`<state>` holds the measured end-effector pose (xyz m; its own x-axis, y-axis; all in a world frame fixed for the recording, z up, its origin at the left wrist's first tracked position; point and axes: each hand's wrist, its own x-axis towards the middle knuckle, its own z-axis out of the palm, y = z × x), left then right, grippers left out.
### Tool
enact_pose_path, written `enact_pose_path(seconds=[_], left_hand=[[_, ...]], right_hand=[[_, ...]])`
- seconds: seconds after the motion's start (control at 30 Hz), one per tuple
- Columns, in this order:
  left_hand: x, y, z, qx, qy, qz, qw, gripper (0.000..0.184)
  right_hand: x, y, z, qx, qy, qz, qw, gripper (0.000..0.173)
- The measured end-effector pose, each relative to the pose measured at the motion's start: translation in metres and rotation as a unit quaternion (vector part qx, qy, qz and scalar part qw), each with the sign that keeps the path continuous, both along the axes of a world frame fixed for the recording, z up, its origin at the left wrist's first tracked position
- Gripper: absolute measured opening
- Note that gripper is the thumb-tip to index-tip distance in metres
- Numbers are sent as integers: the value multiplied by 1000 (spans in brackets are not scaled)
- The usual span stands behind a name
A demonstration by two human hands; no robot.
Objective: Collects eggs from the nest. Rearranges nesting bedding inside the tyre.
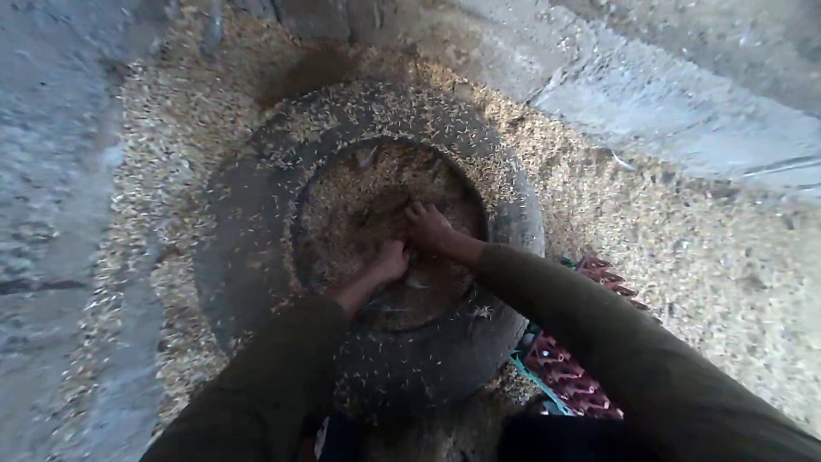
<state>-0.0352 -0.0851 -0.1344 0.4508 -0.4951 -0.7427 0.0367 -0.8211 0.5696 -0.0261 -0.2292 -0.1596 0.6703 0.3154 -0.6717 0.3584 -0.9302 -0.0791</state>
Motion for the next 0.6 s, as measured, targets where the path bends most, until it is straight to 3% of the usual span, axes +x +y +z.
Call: enact_pose_path(seconds=[0.1,0.27,0.43,0.53,0.6], left_hand=[[1,-5,-11,-21,0,5,1000,39],[4,-17,-21,-32,-37,-22,999,46],[8,-20,-29,-43,-29,-49,997,61],[4,-22,-27,-42,-38,-59,997,69],[3,-22,-30,-43,-35,-52,997,76]], right_hand=[[-9,-11,17,-5,80,-88,993,65],[-41,-21,44,32,121,-49,991,55],[-52,-25,60,69,196,-58,976,75],[-39,-35,73,125,247,-149,949,53],[-34,-45,80,182,269,-267,907,53]])
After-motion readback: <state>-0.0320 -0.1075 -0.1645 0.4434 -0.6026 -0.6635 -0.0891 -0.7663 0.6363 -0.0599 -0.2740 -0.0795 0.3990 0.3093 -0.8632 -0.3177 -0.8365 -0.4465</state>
